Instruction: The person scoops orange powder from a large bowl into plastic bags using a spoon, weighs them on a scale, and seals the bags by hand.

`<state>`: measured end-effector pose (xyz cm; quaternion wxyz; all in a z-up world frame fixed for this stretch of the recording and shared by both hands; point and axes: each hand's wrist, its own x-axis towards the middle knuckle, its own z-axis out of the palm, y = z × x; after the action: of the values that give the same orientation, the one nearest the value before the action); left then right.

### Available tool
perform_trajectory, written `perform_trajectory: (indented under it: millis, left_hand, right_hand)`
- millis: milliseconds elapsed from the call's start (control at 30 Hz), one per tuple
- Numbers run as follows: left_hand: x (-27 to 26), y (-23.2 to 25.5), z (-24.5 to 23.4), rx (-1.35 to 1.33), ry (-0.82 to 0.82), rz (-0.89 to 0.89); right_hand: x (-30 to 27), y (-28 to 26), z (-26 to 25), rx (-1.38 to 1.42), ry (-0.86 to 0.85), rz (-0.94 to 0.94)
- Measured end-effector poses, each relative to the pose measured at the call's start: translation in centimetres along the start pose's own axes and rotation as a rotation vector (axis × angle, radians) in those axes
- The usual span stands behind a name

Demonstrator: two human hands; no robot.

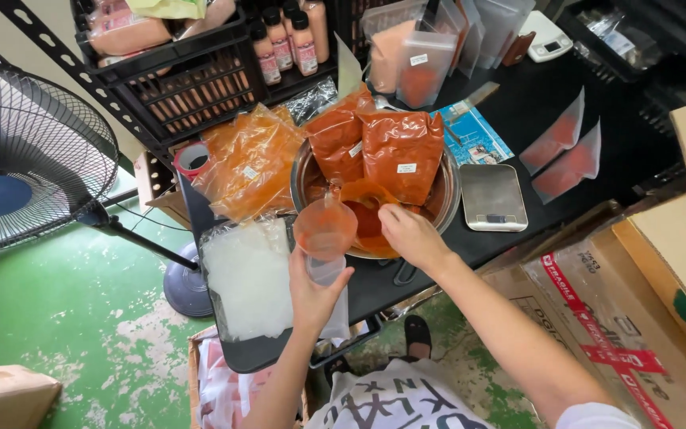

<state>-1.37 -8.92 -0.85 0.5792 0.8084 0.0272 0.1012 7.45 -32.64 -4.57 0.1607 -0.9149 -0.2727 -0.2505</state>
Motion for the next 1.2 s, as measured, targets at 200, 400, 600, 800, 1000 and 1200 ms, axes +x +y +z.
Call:
perform_trajectory:
  millis: [200,400,600,800,1000,1200]
  left_hand:
    - [-0.8,-0.9,-0.9,-0.068,0.045,0.022]
    - [-1.1,0.0,-2.1,-0.113,0.045,0.0]
    - [-1.8,-0.3,-1.2,-0.101,0.118,-0.017]
    - [-3.1,1.4,0.6,-0.045,0.195,-0.086]
    - [-5.2,0.6,2.7,-0.048,0.242,-0.144]
    - [-6.8,-0.1,5.2,-0.01,0.254,-0.142]
  right_hand:
    - [-1.8,-2.6,0.7,-0.066,-0.006,0.123]
    - [-2.8,-4.1,3.2,0.262,0.192,0.638]
    - [-1.9,-4.0,3.0,0.849,0.294,0.986]
    - [-1.6,-2.5,-3.1,1.18,0.38,1.166]
    - [-2.9,-0.1,-7.2,1.257,0.353,1.103]
    - [-3.1,1.2,-10.7,1.245,0.267,1.126]
